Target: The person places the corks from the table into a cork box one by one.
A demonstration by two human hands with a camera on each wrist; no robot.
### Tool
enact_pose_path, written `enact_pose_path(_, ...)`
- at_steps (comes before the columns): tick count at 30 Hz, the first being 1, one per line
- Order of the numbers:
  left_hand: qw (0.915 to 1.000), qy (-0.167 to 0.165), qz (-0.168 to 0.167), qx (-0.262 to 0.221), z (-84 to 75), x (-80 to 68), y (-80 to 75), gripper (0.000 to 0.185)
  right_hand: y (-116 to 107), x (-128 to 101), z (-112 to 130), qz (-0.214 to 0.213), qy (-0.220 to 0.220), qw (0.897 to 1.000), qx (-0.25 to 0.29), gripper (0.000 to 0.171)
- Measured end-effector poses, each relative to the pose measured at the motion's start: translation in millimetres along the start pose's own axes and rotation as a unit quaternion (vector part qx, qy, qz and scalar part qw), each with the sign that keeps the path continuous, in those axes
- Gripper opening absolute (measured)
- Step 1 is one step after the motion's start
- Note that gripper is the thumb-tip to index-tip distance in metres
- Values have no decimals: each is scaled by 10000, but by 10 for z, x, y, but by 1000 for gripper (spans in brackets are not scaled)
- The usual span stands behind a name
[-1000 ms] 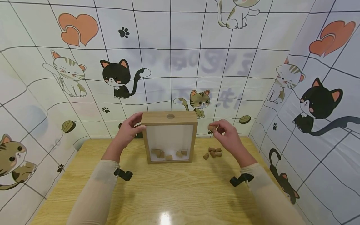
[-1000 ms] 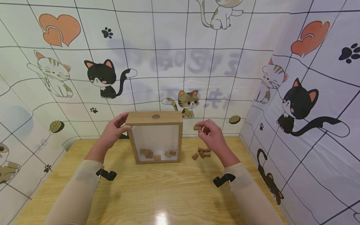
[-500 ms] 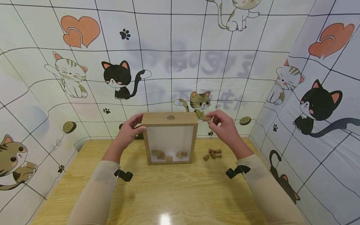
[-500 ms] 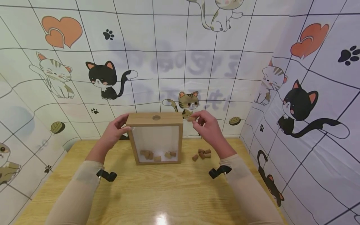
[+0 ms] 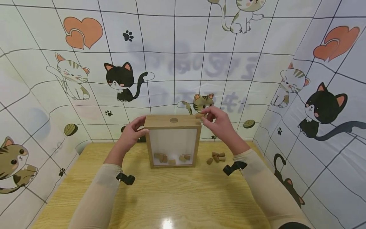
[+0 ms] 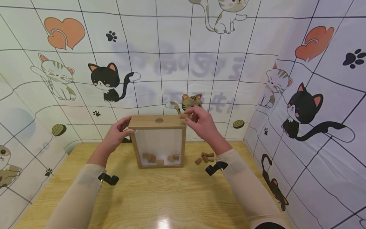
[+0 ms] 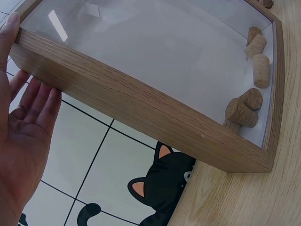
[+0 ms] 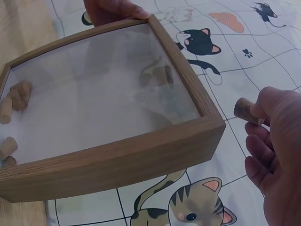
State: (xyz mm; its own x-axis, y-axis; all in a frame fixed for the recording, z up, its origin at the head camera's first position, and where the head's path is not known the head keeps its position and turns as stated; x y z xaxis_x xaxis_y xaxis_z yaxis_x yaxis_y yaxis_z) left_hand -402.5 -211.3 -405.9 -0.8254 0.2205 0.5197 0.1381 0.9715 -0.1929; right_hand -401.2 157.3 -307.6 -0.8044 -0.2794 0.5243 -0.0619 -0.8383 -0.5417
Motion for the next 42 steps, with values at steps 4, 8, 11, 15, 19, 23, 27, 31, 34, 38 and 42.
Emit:
enact_pose_path(4,10000,-2,-6,26,-6,5,-3,69,49,66,70,96,120,9999,-51,17)
enact_pose_path(8,10000,-40,-2,29,21,-7,-8,69,117,118,128,227,231,9994,-126,17)
enact_pose_path(11,10000,-57,16,-15,30,-12,-2,68,164,144,168,333,307,9988,-200,16)
enact_pose_path(15,10000,-21,44,-33,32,-19,3,68,235,179,244,534,297,9978,-273,16)
enact_pose_path(19,10000,-6,55,-3,23,-19,-2,70,314,249,335,754,71,9966,-337,14)
enact_pose_path(23,10000,-40,54,49,12,-16,-4,70,400,327,403,938,-225,9943,-459,13)
enact_pose_path(27,10000,-29,35,68,0,-15,3,69,489,376,423,1164,-281,9912,-564,13)
enact_pose_path(31,10000,24,9,-1,-6,-8,21,69,561,405,428,1382,-193,9882,-636,15)
enact_pose_path(34,10000,49,-7,-41,-12,-6,31,68,599,418,425,1474,-159,9868,-658,15)
enact_pose_path(38,10000,51,-7,-33,-12,-11,25,68,635,432,415,1532,-134,9861,-634,15)
enact_pose_path(42,10000,77,-1,-40,-7,-5,20,67,660,444,411,1554,-126,9857,-637,15)
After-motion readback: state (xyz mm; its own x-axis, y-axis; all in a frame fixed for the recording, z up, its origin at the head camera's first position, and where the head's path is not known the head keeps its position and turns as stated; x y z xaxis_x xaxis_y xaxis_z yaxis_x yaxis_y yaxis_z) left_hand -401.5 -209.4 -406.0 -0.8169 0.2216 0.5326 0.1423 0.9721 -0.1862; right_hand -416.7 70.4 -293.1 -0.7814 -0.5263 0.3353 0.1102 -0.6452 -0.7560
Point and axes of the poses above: each hand's wrist, its own x-axis towards the middle knuckle, its own y-axis out of the palm, z = x × y, the point moved 6 cm from there along x, towards the middle knuckle, and after that the axes turned 13 degrees about y, right-handed, at the moved point
